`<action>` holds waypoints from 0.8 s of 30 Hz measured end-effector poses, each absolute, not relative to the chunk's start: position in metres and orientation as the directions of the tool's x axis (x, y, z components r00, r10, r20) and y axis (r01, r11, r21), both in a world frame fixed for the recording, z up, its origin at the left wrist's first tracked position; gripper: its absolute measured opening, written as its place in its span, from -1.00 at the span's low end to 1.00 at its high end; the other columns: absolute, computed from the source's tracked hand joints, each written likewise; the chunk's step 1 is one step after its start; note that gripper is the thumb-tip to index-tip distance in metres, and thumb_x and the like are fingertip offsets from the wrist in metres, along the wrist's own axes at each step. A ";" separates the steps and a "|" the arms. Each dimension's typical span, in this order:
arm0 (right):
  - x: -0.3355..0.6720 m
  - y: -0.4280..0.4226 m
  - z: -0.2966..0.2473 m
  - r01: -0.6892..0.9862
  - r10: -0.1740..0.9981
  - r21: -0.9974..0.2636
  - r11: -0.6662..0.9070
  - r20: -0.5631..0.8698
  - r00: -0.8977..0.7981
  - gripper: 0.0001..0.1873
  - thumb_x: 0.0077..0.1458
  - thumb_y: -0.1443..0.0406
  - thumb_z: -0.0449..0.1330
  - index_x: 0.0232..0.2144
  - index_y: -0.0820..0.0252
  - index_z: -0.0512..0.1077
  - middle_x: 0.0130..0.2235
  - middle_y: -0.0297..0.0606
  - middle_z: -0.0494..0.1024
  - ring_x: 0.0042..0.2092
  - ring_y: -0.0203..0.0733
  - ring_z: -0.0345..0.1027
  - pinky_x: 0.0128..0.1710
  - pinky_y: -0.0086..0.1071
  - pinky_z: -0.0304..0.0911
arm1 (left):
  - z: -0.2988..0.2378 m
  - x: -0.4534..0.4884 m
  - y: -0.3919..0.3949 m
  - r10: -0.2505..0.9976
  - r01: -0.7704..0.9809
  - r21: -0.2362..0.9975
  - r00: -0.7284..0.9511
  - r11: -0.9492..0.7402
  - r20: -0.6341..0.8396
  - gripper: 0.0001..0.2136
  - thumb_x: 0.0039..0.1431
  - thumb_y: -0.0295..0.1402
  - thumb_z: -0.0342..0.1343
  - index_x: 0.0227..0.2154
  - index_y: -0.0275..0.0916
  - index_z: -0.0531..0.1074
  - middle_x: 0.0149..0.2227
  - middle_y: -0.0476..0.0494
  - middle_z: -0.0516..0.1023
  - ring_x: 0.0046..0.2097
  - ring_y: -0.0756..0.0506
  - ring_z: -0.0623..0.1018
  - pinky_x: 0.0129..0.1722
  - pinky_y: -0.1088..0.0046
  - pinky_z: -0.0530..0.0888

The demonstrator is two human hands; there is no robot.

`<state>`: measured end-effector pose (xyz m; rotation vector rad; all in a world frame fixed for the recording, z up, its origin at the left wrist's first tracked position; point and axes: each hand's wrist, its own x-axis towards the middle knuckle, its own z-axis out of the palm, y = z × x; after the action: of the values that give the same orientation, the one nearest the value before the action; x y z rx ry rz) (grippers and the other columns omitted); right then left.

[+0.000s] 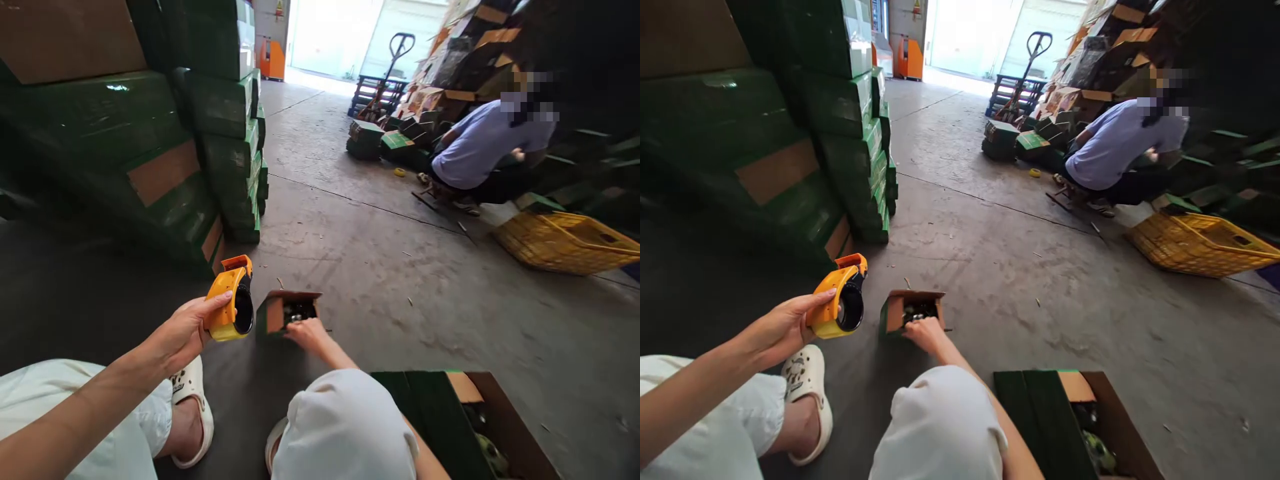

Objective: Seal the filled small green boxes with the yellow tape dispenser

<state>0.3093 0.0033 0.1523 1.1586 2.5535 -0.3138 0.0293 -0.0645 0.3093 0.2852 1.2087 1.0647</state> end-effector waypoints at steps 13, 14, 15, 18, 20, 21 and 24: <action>0.329 0.020 0.158 0.782 0.714 -0.202 0.590 -0.323 -0.622 -0.64 0.45 0.17 0.06 -0.27 0.16 0.59 -0.27 -0.17 0.66 -0.25 -0.18 0.51 -0.37 -0.42 0.07 | 0.290 0.037 -0.072 0.760 -0.459 0.652 0.087 0.604 -0.644 -0.81 0.12 -0.40 0.41 -0.24 -0.37 0.62 -0.25 -0.27 0.71 -0.32 -0.10 0.67 -0.32 0.48 0.63; 0.335 0.028 0.170 0.809 0.741 -0.206 0.550 -0.326 -0.587 -0.64 0.44 0.18 0.06 -0.28 0.17 0.59 -0.29 -0.17 0.66 -0.27 -0.18 0.50 -0.37 -0.42 0.07 | 0.289 0.038 -0.073 0.767 -0.458 0.655 0.098 0.601 -0.635 -0.81 0.10 -0.40 0.42 -0.24 -0.37 0.62 -0.24 -0.27 0.71 -0.31 -0.10 0.68 -0.33 0.49 0.62; 0.343 0.035 0.183 0.826 0.761 -0.236 0.512 -0.321 -0.564 -0.64 0.43 0.19 0.06 -0.27 0.17 0.60 -0.31 -0.18 0.66 -0.29 -0.19 0.49 -0.38 -0.42 0.08 | 0.288 0.038 -0.074 0.772 -0.457 0.660 0.104 0.597 -0.627 -0.80 0.09 -0.41 0.43 -0.25 -0.37 0.62 -0.24 -0.27 0.72 -0.31 -0.10 0.68 -0.35 0.50 0.61; 0.368 0.049 0.222 0.814 0.797 -0.420 0.402 -0.278 -0.536 -0.63 0.40 0.15 0.05 -0.20 0.20 0.61 -0.29 -0.20 0.67 -0.32 -0.22 0.46 -0.35 -0.44 0.17 | 0.284 0.038 -0.075 0.780 -0.447 0.673 0.097 0.590 -0.619 -0.79 0.07 -0.42 0.44 -0.25 -0.37 0.62 -0.27 -0.26 0.72 -0.35 -0.10 0.68 -0.37 0.49 0.60; 0.387 0.043 0.240 0.778 0.837 -0.550 0.304 -0.236 -0.494 -0.58 0.36 0.06 0.07 -0.14 0.19 0.62 -0.23 -0.19 0.69 -0.27 -0.19 0.48 -0.29 -0.42 0.27 | 0.282 0.038 -0.074 0.779 -0.442 0.679 0.080 0.586 -0.621 -0.80 0.07 -0.43 0.42 -0.24 -0.39 0.61 -0.30 -0.27 0.71 -0.38 -0.11 0.68 -0.38 0.46 0.61; 0.395 0.034 0.245 0.753 0.869 -0.613 0.241 -0.209 -0.449 -0.54 0.34 0.00 0.08 -0.12 0.19 0.61 -0.19 -0.18 0.69 -0.22 -0.16 0.51 -0.24 -0.40 0.32 | 0.281 0.038 -0.073 0.779 -0.444 0.679 0.072 0.584 -0.623 -0.80 0.07 -0.44 0.42 -0.25 -0.40 0.61 -0.31 -0.27 0.71 -0.39 -0.12 0.68 -0.39 0.45 0.61; 0.414 -0.013 0.244 0.658 0.977 -0.753 0.013 -0.129 -0.168 -0.42 0.33 -0.13 0.05 -0.10 0.19 0.60 -0.09 -0.09 0.69 -0.08 -0.07 0.56 -0.09 -0.30 0.42 | 0.281 0.035 -0.071 0.782 -0.460 0.682 0.045 0.569 -0.621 -0.83 0.06 -0.49 0.40 -0.28 -0.40 0.59 -0.33 -0.26 0.71 -0.42 -0.12 0.67 -0.41 0.43 0.61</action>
<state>0.4141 -0.0125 0.2439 2.2305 2.4911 -1.3155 0.0354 -0.0715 0.2809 0.3357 1.1854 0.9758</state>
